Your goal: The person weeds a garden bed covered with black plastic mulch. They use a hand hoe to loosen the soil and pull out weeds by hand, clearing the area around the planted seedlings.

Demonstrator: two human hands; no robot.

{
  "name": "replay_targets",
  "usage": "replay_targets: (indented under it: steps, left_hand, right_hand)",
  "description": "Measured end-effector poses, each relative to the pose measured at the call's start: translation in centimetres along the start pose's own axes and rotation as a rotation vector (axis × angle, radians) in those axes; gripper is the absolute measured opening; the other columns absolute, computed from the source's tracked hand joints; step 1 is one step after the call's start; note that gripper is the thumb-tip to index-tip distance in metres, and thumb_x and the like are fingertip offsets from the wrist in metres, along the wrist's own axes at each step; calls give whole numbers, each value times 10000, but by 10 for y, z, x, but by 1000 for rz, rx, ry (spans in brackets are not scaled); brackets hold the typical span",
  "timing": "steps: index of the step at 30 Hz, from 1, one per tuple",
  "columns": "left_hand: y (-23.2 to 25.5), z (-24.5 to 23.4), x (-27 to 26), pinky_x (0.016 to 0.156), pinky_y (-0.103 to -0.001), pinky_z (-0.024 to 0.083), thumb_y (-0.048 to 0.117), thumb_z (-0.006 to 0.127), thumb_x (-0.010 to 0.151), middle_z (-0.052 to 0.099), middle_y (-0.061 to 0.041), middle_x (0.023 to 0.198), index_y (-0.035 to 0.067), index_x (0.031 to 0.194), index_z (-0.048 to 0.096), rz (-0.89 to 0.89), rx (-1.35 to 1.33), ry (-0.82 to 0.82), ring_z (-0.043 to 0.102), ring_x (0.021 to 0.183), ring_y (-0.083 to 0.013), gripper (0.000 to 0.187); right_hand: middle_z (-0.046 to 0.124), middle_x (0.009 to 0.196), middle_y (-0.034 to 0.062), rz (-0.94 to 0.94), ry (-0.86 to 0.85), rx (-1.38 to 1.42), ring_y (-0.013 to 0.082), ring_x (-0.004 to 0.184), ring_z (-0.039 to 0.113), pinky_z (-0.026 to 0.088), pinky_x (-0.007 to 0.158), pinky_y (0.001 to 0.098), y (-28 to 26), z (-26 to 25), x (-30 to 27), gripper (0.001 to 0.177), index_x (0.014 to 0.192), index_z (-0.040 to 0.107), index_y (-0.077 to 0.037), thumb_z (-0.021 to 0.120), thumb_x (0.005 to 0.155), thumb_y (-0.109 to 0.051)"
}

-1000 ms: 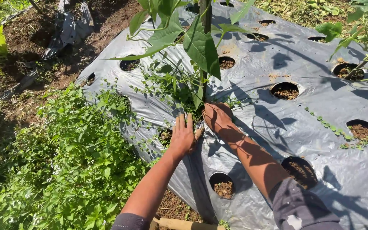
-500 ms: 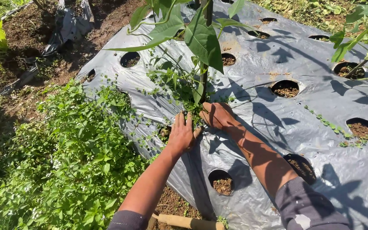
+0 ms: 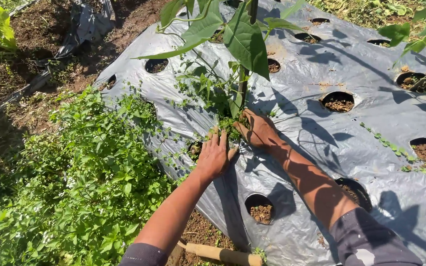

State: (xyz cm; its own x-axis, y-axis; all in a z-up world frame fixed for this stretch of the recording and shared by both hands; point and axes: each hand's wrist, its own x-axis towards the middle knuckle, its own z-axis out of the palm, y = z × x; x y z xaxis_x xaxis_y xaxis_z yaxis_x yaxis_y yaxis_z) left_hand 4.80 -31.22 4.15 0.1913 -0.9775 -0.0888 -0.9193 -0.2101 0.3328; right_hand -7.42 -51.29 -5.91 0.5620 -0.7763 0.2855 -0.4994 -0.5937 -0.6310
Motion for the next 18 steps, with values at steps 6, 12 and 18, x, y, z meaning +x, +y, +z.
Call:
replay_targets:
  steps: [6, 12, 18]
  left_hand:
    - [4, -2, -22, 1173, -548, 302, 464, 473, 1011, 319, -301, 1585, -18, 1537, 346, 53, 44, 95, 369, 1452, -434, 725]
    - [-9, 16, -11, 1199, -565, 253, 436, 488, 1026, 388, -259, 1543, 64, 1542, 384, 105, 62, 112, 444, 1410, -413, 644]
    - [-29, 43, 2, 1182, -548, 291, 501, 550, 986, 493, -229, 1465, 115, 1508, 435, 125, 86, 153, 511, 1366, -371, 660]
  right_hand:
    - [532, 1398, 412, -71, -95, -231, 550, 1261, 535, 410, 1097, 641, -71, -15, -34, 591, 1402, 490, 177, 624, 1002, -237]
    - [657, 1365, 35, 26, -211, -540, 325, 1233, 630, 535, 1034, 475, -7, 22, -8, 689, 1414, 590, -232, 674, 788, -507]
    - [735, 1062, 13, 78, -186, -216, 306, 994, 716, 610, 788, 444, 5, 11, 7, 348, 1187, 630, -305, 652, 843, -353]
